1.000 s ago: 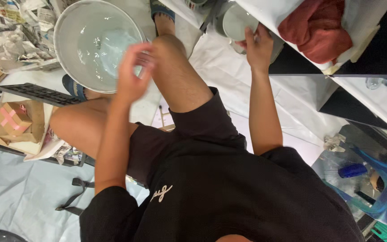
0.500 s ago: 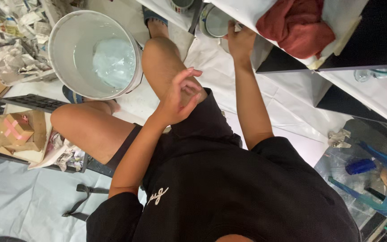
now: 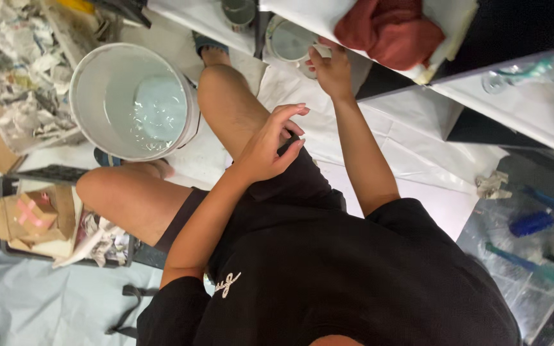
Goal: The person washes several small ceramic bowls and cups by hand in a bucket of water. They scrub the interior and exterior of each item, rinse it, and place it on a nearby shelf. The process is repeated for multiple items.
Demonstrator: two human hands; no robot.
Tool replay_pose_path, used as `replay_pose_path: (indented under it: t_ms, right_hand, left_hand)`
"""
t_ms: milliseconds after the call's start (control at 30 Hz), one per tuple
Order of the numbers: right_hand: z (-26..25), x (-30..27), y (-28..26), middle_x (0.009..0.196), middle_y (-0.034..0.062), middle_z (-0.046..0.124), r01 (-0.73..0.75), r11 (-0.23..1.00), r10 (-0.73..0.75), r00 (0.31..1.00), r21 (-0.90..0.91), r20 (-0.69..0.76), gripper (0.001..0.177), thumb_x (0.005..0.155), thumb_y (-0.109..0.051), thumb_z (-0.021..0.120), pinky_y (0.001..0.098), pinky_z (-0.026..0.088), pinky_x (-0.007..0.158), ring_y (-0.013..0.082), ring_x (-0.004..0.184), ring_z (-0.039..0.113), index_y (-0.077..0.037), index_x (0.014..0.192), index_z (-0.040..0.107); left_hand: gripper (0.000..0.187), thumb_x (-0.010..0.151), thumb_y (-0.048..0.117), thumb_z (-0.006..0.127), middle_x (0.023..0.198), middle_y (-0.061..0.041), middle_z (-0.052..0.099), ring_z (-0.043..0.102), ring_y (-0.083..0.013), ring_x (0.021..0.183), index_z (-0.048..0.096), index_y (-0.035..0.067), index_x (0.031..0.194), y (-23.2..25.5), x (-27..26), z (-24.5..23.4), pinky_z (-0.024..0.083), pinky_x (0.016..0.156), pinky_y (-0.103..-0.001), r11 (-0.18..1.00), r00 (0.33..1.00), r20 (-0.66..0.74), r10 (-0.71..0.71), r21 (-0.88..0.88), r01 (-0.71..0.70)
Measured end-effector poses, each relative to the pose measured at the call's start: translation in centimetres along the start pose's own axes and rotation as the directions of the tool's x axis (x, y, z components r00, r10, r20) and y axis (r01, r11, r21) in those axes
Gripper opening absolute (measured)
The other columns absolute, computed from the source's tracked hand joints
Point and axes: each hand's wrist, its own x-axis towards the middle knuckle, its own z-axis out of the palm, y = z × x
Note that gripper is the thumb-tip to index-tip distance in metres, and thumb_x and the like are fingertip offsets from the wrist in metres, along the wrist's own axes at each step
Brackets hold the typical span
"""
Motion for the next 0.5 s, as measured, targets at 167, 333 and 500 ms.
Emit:
replay_pose_path:
  t_ms: [167, 333, 500]
  right_hand:
    - [-5.1, -7.1, -7.7, 0.125, 0.0095, 0.069, 0.076, 0.996, -0.065, 0.969, -0.035, 0.238, 0.031, 0.106, -0.014, 0.062, 0.0286, 0.058, 0.071, 0.0157, 0.093, 0.075, 0.0, 0.133, 0.059]
    - [-13.0, -15.9, -14.8, 0.12, 0.0085, 0.072, 0.11, 0.994, -0.107, 0.987, -0.019, 0.121, 0.024, 0.11, -0.01, 0.06, 0.0272, 0.058, 0.081, 0.0153, 0.101, 0.072, -0.002, 0.132, 0.063]
    - [-19.0, -20.3, -18.6, 0.119, 0.0065, 0.067, 0.311, 0.95, -0.293, 0.901, 0.006, -0.321, 0.013, 0.112, -0.004, 0.064, 0.0276, 0.054, 0.079, 0.0145, 0.098, 0.068, -0.003, 0.124, 0.066]
  left_hand:
    - [0.061, 0.097, -0.005, 0.066, 0.15, -0.012, 0.051, 0.07, -0.0165, 0.105, 0.039, 0.01, 0.15, 0.9, 1.9, 1.7, 0.054, 0.086, -0.027, 0.999, 0.99, 0.135, 0.032, 0.013, -0.034]
    - [0.06, 0.096, -0.003, 0.065, 0.15, -0.012, 0.052, 0.07, -0.0179, 0.104, 0.041, 0.01, 0.15, 2.7, 4.6, 4.9, 0.053, 0.088, -0.03, 0.997, 0.956, 0.283, 0.071, -0.048, -0.06]
    - [0.058, 0.095, 0.001, 0.066, 0.145, -0.011, 0.054, 0.071, -0.0183, 0.103, 0.044, 0.009, 0.148, 4.9, 7.2, 9.1, 0.054, 0.087, -0.031, 0.993, 0.91, 0.398, 0.118, -0.076, -0.095]
